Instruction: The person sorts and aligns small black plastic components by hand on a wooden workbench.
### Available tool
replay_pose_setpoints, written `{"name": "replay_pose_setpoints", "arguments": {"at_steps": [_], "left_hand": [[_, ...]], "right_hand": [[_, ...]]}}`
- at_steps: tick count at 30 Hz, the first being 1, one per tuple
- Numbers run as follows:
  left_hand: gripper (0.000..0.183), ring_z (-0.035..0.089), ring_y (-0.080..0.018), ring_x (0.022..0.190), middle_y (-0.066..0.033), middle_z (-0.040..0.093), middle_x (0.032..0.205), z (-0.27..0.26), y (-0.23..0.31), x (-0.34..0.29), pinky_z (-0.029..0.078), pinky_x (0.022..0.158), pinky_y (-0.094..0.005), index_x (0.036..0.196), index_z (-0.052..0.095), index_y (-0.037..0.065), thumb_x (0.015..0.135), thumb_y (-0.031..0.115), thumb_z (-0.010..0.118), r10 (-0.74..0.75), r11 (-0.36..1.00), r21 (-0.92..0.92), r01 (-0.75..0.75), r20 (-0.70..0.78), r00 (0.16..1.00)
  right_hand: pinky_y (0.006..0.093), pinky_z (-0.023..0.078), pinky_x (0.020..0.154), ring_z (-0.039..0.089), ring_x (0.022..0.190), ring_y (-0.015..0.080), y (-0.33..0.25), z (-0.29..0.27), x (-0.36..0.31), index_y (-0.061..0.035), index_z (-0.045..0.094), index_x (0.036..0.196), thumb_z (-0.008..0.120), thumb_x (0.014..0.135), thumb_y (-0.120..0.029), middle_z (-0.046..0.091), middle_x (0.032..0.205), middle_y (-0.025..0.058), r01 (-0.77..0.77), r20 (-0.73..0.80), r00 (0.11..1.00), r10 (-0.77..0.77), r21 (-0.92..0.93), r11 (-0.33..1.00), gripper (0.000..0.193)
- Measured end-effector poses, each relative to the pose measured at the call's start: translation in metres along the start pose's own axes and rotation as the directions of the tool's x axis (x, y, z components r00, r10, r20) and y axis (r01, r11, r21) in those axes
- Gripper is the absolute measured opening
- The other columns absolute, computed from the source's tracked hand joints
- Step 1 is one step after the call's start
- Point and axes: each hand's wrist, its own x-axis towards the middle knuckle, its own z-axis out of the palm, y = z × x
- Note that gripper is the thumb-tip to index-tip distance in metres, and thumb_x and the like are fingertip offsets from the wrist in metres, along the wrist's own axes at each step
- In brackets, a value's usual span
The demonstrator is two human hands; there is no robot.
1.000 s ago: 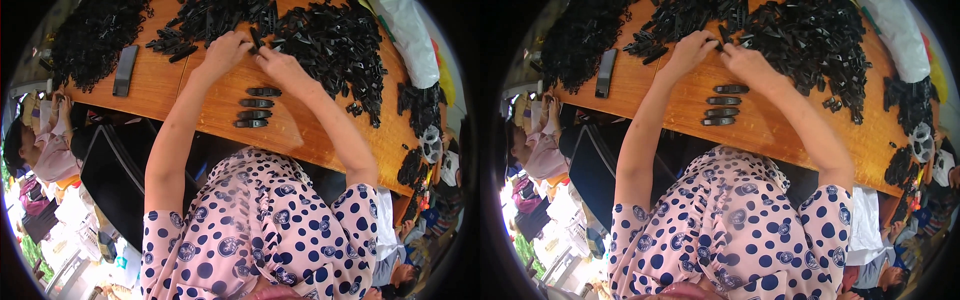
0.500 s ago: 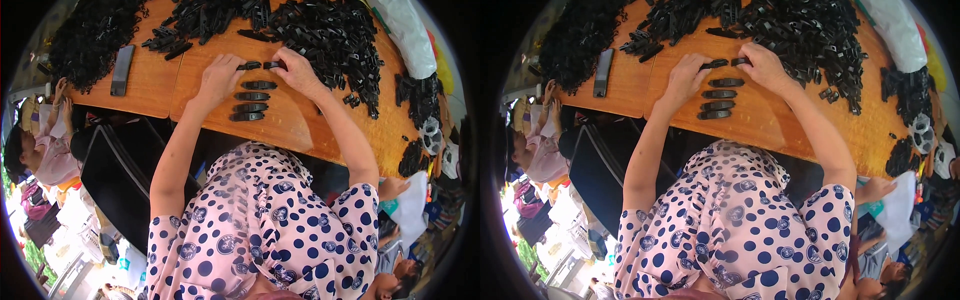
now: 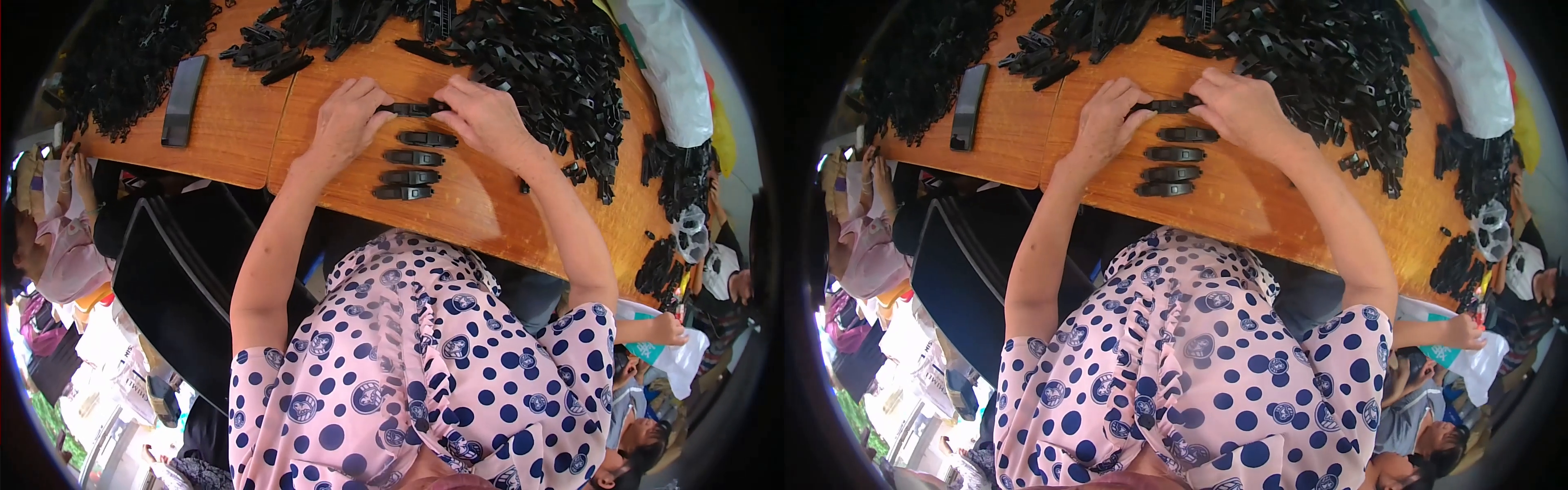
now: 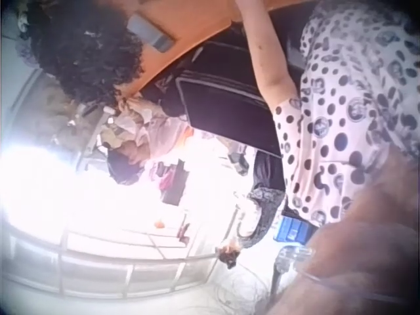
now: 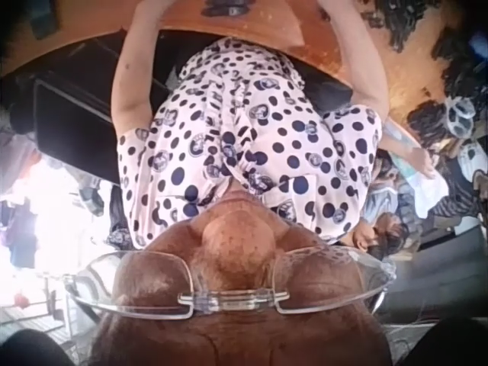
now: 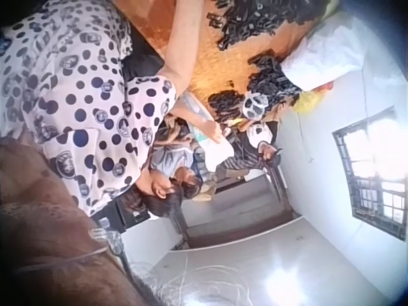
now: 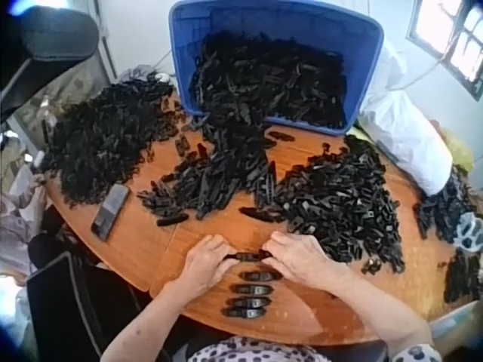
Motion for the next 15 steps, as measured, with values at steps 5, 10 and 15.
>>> {"name": "replay_pose_setpoints", "arguments": {"at_steps": [5, 10, 15], "left_hand": [[0.016, 0.060, -0.0283, 0.094, -0.0057, 0.062, 0.094, 0.000, -0.003, 0.002, 0.050, 0.082, -0.0394, 0.095, 0.069, 0.005, 0.081, 0.010, 0.074, -0.031, 0.999, -0.036, 0.033, 0.049, 0.998], [0.014, 0.061, -0.0276, 0.097, -0.0049, 0.062, 0.095, 0.000, 0.001, 0.006, 0.051, 0.083, -0.0402, 0.094, 0.070, 0.006, 0.081, 0.011, 0.073, -0.033, 0.998, -0.046, 0.036, 0.060, 0.998], [0.016, 0.062, -0.0283, 0.098, -0.0049, 0.062, 0.095, 0.000, 0.000, 0.009, 0.051, 0.082, -0.0402, 0.096, 0.070, 0.008, 0.082, 0.013, 0.074, -0.102, 0.993, -0.051, 0.109, 0.133, 0.986]], "right_hand": [[0.0401, 0.055, 0.066, 0.067, 0.080, 0.0328, -0.009, -0.001, 0.013, -0.0037, 0.058, 0.094, 0.071, 0.088, -0.017, 0.065, 0.091, 0.0114, 0.056, 0.230, 0.973, -0.028, -0.117, 0.992, 0.019], [0.0424, 0.055, 0.065, 0.068, 0.080, 0.0348, -0.016, 0.004, 0.010, -0.0028, 0.057, 0.092, 0.070, 0.088, -0.015, 0.066, 0.087, 0.0142, -0.003, 0.193, 0.981, 0.016, -0.068, 0.998, 0.019], [0.0478, 0.056, 0.067, 0.069, 0.082, 0.0407, -0.027, 0.029, 0.017, -0.0001, 0.058, 0.093, 0.065, 0.090, -0.011, 0.069, 0.089, 0.0194, -0.112, 0.090, 0.989, 0.113, -0.013, 0.994, 0.014]]}}
